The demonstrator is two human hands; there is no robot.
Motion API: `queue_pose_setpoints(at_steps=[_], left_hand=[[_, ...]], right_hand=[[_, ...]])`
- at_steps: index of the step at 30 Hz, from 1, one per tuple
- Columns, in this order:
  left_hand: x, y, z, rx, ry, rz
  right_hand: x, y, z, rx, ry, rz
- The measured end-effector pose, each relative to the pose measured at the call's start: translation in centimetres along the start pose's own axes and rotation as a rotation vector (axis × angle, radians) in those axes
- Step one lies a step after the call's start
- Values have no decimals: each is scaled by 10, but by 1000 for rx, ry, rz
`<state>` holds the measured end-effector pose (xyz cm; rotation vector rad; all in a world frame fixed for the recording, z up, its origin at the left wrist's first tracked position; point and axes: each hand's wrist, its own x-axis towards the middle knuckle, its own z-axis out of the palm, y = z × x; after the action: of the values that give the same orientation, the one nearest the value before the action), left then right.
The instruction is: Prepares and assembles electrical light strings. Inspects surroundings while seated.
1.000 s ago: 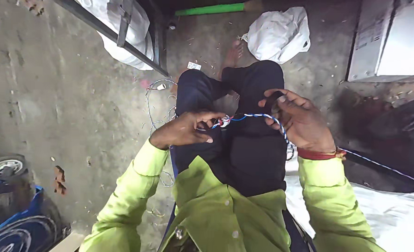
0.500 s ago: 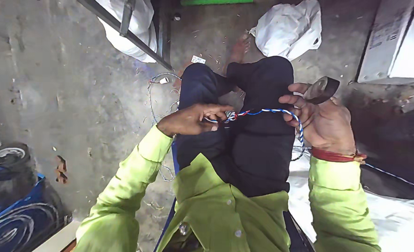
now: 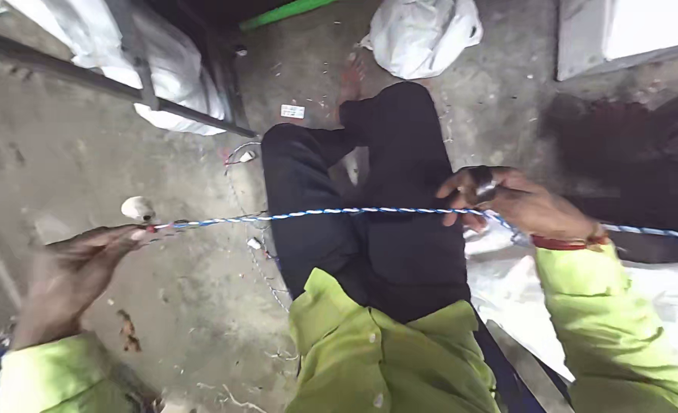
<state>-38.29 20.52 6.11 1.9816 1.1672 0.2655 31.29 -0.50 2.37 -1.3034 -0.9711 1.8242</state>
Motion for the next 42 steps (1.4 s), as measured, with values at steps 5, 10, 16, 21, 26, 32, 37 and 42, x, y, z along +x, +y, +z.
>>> queue_pose_setpoints(at_steps=[5, 10, 16, 21, 26, 32, 37, 42], left_hand=[[-8, 23, 60, 210, 93, -413], [-30, -33, 98, 253, 63, -647], [-34, -77, 137, 185, 87, -629], [-9, -56, 168, 156, 126, -685], [45, 72, 210, -6, 493, -129], [120, 262, 311, -198, 187, 224], [136, 280, 351, -69, -93, 273], [139, 271, 346, -167, -129, 303]], right_hand=[[14, -5, -3, -51, 51, 39], [15, -5, -11, -5, 23, 91], [12, -4, -4, 41, 86, 126], [15, 0, -4, 33, 122, 30], [21, -1, 0, -9, 137, -3], [33, -11, 28, -60, 103, 5], [26, -5, 30, -216, 242, 36], [8, -56, -7, -549, 845, -533]])
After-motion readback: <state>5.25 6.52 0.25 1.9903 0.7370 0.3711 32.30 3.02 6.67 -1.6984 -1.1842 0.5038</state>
